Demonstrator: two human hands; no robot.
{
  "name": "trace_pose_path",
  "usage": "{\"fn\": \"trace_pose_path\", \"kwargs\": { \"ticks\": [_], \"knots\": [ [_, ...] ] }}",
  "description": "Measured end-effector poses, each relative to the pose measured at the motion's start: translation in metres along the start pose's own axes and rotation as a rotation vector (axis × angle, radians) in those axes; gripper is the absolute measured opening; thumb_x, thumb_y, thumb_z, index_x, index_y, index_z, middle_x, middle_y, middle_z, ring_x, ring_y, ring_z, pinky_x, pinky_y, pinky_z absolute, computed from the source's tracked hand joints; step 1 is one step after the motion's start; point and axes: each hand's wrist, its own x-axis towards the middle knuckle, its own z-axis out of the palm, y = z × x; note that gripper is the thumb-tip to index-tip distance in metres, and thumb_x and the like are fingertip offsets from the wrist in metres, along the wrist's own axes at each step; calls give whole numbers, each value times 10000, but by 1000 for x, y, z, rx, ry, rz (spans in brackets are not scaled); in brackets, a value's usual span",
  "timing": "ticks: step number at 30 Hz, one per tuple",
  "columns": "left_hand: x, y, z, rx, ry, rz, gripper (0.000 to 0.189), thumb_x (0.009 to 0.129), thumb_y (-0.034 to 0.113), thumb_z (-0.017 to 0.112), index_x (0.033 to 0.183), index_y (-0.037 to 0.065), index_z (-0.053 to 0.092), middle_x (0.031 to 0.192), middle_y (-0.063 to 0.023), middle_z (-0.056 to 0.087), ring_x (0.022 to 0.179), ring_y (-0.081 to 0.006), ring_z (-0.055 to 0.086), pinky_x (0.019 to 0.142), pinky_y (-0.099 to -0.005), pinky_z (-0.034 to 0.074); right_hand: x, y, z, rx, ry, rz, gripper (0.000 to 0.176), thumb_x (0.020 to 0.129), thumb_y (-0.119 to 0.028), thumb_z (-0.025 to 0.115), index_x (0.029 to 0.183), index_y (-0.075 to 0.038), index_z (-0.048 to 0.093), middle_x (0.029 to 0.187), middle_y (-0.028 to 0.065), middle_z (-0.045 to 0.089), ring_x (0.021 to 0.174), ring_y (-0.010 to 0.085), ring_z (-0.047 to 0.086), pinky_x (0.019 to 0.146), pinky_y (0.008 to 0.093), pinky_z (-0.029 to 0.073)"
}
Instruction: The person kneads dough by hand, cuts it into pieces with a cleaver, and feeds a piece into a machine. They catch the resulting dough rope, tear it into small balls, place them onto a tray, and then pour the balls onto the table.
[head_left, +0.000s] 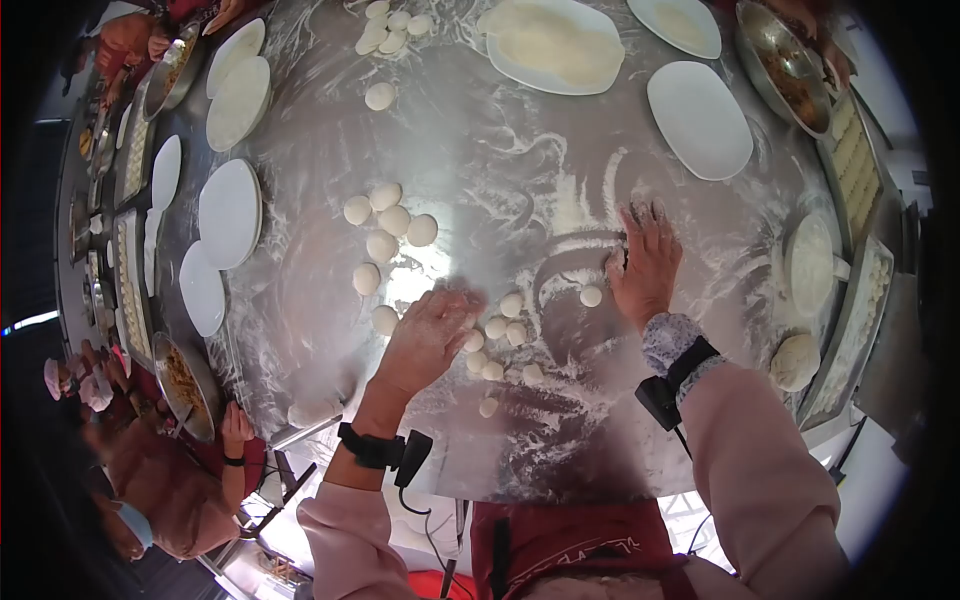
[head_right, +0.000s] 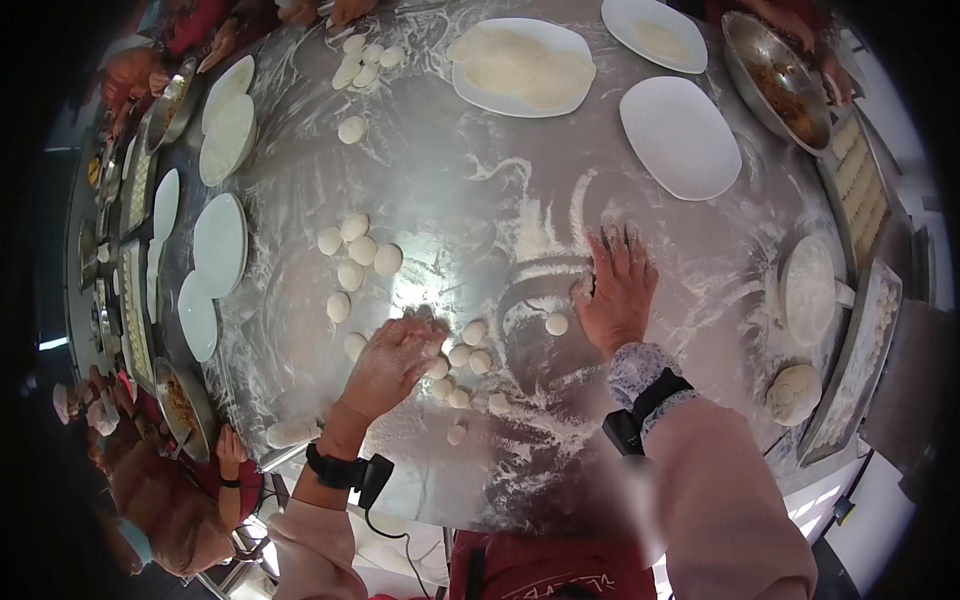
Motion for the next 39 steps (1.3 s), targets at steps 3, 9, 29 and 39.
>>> {"fn": "trace_pose_path", "kwargs": {
  "ticks": [3, 9, 29, 39],
  "knots": [
    [9, -2, 9, -221, 29, -145, 326, 750, 47, 714, 1057, 92, 614, 1092, -113, 586, 1037, -315, 547, 902, -409, 449, 0, -1, 1, -25, -60, 63, 700, 787, -262, 638, 1427, -225, 356, 1501, 52, 299, 1410, 307, 213, 1105, 525, 200],
    [23, -1, 12, -26, 197, -161, 332, 789, 131, 705, 1091, 65, 584, 1129, -122, 586, 1141, -312, 500, 980, -439, 353, 2, -2, -2, -19, -78, 66, 690, 792, -275, 624, 1426, -233, 357, 1505, 42, 297, 1416, 294, 205, 1111, 523, 194],
    [56, 7, 9, 56, -194, 283, 427, 738, 20, 642, 1137, 169, 617, 1180, -45, 579, 1172, -289, 498, 1005, -446, 368, 0, 2, 4, 195, -64, 68, 677, 747, -222, 613, 1393, -152, 419, 1491, 133, 322, 1359, 367, 297, 1079, 563, 235],
    [111, 60, 37, 390, 222, 177, 557, 841, 249, 596, 1371, 148, 455, 1501, -145, 317, 1402, -374, 245, 1103, -593, 120, -4, 8, -1, 253, -160, 83, 736, 799, -325, 629, 1453, -165, 331, 1522, 100, 264, 1419, 345, 190, 1104, 584, 206]
  ]
}}
